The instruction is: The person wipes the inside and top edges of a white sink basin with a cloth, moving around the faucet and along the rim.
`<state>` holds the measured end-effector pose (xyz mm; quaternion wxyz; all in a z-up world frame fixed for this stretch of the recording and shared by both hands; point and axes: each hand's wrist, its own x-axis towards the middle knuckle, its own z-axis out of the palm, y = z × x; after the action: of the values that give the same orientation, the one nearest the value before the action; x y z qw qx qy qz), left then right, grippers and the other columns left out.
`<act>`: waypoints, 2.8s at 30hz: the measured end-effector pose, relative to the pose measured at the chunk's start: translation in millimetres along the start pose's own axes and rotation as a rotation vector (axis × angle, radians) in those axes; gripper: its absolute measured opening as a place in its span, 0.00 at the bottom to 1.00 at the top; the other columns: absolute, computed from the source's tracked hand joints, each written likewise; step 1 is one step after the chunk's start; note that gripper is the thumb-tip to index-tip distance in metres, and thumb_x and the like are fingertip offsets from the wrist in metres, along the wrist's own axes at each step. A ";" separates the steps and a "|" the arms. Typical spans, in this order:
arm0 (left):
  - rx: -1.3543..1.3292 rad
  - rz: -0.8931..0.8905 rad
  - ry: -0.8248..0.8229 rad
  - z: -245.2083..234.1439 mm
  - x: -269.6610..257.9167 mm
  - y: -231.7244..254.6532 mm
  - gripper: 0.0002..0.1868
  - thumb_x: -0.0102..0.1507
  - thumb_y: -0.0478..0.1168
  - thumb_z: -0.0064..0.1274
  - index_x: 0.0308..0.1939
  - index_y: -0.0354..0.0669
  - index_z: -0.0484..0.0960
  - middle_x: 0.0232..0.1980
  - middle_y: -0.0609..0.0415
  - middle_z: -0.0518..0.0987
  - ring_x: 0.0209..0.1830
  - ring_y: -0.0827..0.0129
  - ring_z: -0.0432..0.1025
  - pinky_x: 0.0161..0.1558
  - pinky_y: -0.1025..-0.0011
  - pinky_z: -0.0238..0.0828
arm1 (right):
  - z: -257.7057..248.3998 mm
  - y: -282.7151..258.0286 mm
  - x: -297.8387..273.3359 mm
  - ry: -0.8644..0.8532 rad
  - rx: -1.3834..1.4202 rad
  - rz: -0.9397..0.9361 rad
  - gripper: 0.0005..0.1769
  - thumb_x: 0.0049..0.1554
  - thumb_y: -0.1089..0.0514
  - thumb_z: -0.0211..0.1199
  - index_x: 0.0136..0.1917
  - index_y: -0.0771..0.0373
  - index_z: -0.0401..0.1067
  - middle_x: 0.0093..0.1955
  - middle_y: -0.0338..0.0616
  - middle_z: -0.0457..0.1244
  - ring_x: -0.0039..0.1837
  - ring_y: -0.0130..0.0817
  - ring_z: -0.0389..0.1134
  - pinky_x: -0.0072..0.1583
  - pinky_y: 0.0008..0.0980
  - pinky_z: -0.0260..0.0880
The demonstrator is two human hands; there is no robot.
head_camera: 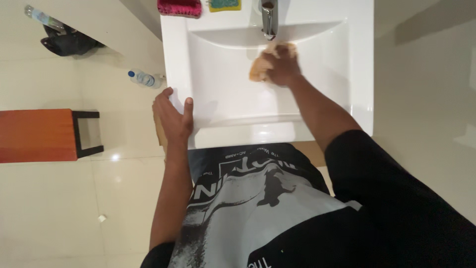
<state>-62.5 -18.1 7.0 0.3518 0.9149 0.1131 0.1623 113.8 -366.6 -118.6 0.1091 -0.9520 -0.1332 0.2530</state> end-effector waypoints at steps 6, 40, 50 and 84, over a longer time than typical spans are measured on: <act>-0.033 0.097 -0.017 -5.1 -12.3 3.1 0.39 0.73 0.63 0.47 0.69 0.28 0.69 0.66 0.34 0.71 0.66 0.41 0.63 0.70 0.47 0.55 | -27.4 46.3 -43.6 -0.062 -0.135 0.118 0.40 0.58 0.42 0.58 0.81 0.38 0.53 0.88 0.46 0.33 0.87 0.44 0.30 0.81 0.57 0.25; 0.080 0.027 -0.100 -3.1 2.8 9.0 0.38 0.63 0.66 0.59 0.60 0.35 0.78 0.57 0.41 0.71 0.62 0.44 0.62 0.64 0.49 0.60 | 6.0 -71.6 21.8 -0.041 0.167 -0.245 0.39 0.59 0.45 0.59 0.81 0.34 0.53 0.87 0.54 0.36 0.87 0.53 0.32 0.81 0.59 0.35; 0.153 0.131 -0.041 -5.3 5.0 20.4 0.33 0.68 0.64 0.56 0.57 0.35 0.80 0.53 0.42 0.70 0.58 0.45 0.63 0.64 0.49 0.58 | -29.1 77.5 -43.8 0.399 -0.194 0.133 0.38 0.64 0.53 0.57 0.84 0.51 0.50 0.86 0.57 0.42 0.87 0.52 0.37 0.81 0.64 0.32; 0.250 -0.012 -0.101 -0.9 10.1 23.5 0.34 0.60 0.62 0.65 0.59 0.41 0.77 0.58 0.45 0.68 0.61 0.45 0.62 0.59 0.50 0.64 | 14.7 -101.7 148.1 0.510 2.065 0.688 0.43 0.69 0.28 0.47 0.81 0.62 0.54 0.78 0.77 0.45 0.53 0.49 0.49 0.47 0.49 0.60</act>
<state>-51.3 -31.4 25.8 0.2413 0.9580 0.1199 0.0984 210.0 -223.1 -170.2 0.7958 -0.4150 0.4375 0.0564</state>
